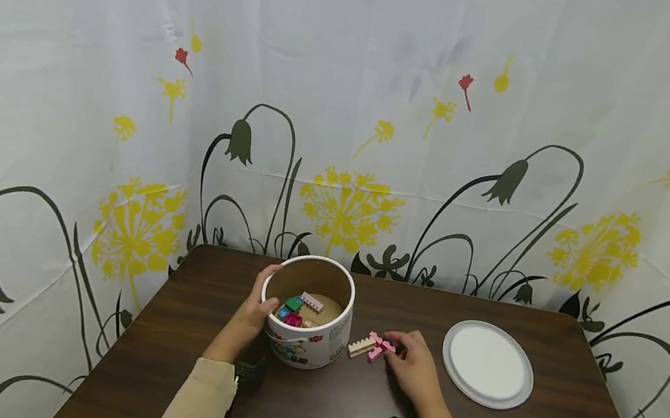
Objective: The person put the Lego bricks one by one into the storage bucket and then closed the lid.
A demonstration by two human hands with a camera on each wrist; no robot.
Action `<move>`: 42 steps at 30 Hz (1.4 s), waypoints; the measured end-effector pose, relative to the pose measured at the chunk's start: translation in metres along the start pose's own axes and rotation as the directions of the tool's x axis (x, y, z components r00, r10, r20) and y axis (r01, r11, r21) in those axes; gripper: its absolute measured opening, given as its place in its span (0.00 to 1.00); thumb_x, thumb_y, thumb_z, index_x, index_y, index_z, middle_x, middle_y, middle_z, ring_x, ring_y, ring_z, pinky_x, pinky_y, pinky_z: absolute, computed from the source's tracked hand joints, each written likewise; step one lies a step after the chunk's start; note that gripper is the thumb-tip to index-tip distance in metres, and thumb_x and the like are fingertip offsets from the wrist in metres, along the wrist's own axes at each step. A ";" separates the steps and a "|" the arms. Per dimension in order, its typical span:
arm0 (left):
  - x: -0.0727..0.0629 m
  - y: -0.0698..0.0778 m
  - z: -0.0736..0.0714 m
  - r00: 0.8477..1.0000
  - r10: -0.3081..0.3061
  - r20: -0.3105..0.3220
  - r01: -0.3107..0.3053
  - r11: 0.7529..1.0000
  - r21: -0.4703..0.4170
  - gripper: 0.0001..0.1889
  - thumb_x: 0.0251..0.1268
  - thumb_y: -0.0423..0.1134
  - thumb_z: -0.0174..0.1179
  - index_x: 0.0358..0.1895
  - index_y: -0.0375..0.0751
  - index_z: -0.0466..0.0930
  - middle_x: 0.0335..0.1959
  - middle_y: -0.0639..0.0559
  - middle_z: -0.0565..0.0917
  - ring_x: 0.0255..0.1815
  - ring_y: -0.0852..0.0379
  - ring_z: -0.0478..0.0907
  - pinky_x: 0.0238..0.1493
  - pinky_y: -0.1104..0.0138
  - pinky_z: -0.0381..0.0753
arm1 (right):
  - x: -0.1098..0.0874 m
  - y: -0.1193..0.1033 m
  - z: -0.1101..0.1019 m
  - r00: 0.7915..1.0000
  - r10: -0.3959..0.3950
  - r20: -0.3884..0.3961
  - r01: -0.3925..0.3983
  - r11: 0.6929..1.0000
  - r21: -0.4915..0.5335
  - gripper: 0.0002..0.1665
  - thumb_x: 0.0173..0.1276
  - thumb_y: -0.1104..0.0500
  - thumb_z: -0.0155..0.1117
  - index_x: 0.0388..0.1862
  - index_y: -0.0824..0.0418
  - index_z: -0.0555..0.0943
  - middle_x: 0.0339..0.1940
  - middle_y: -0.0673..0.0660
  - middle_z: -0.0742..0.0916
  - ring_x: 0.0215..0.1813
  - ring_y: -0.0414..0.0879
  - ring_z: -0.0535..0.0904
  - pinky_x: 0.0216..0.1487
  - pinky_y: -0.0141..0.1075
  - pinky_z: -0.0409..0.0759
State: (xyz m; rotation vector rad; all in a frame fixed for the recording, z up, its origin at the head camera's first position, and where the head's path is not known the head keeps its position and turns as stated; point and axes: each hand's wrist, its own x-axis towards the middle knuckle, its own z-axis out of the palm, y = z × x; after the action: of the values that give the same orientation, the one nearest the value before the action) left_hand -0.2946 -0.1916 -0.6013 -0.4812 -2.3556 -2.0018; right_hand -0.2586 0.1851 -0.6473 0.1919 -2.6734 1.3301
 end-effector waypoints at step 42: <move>0.002 -0.002 0.002 1.000 0.012 0.016 -0.012 1.000 -0.014 0.42 0.71 0.54 0.55 0.86 0.61 0.51 0.82 0.36 0.62 0.76 0.31 0.69 0.73 0.45 0.70 | -0.005 -0.033 -0.004 0.941 0.230 -0.247 -0.115 0.906 0.407 0.19 0.77 0.46 0.72 0.50 0.60 0.85 0.35 0.54 0.80 0.32 0.42 0.74 0.32 0.32 0.74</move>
State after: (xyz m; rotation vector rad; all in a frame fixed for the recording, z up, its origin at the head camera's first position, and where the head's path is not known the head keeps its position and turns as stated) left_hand -0.2966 -0.1898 -0.6035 -0.5125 -2.3441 -2.0183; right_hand -0.2473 0.1683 -0.6201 -0.1948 -2.2047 1.7804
